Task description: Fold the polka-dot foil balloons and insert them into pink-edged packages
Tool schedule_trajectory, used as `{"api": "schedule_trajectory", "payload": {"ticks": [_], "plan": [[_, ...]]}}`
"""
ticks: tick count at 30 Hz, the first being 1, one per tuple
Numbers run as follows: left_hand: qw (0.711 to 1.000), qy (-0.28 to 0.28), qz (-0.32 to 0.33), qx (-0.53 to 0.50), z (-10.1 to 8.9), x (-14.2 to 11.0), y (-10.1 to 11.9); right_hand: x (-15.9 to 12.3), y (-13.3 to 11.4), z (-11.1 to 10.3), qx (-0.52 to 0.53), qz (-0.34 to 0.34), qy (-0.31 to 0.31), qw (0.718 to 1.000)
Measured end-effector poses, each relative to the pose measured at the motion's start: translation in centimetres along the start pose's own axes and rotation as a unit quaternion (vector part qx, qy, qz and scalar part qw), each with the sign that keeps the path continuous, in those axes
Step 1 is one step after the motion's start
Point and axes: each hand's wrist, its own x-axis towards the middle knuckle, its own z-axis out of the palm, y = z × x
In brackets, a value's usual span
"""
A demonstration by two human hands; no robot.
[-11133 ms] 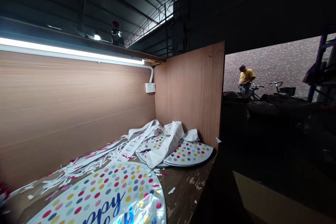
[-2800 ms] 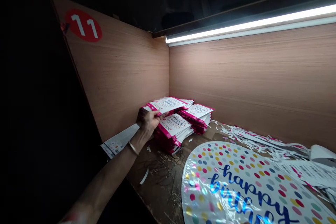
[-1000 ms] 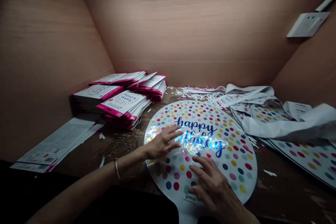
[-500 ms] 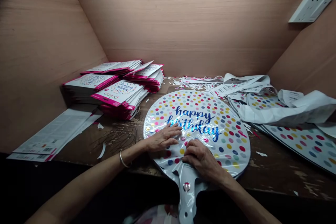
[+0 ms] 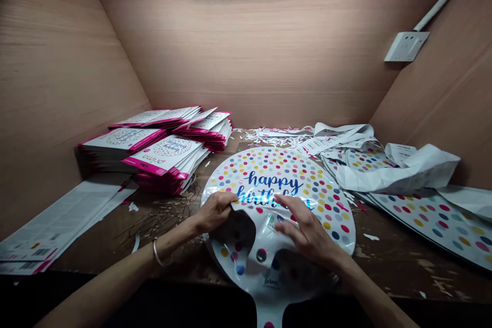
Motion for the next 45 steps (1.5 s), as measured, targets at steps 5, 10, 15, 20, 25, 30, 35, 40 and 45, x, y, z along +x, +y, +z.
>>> {"api": "schedule_trajectory", "payload": {"ticks": [5,10,15,20,25,30,35,40,45], "plan": [[0.999,-0.013,0.049,-0.015,-1.1,-3.3,-1.8,-6.7,4.1,0.3,-0.266,-0.166,0.076,0.946],[0.994,-0.044,0.093,-0.036,-2.6,-6.3,-2.3,-9.0,8.2,-0.1,-0.256,-0.117,0.148,0.948],[0.981,0.074,-0.179,0.006,-4.1,-0.1,-1.6,-3.6,8.9,-4.1,-0.196,0.090,0.077,0.973],[0.955,0.099,-0.272,0.068,-4.4,9.7,-2.7,5.7,10.5,-6.0,-0.263,0.225,0.034,0.937],[0.950,0.080,-0.277,0.122,-3.1,12.4,-3.4,9.3,12.4,-4.6,-0.317,0.240,0.086,0.913],[0.969,0.056,-0.154,0.182,-3.2,8.2,-2.9,4.8,11.8,-5.3,-0.342,0.066,0.102,0.932],[0.942,-0.045,0.093,0.318,-1.7,2.6,-4.8,-0.4,11.6,-4.9,-0.476,-0.184,0.079,0.856],[0.935,-0.064,0.018,0.350,-1.2,2.5,-6.3,-0.4,12.7,-4.2,-0.484,-0.197,0.048,0.851],[0.933,-0.073,0.008,0.352,-2.4,2.7,-6.1,-1.1,13.0,-3.7,-0.482,-0.179,0.052,0.856]]}}
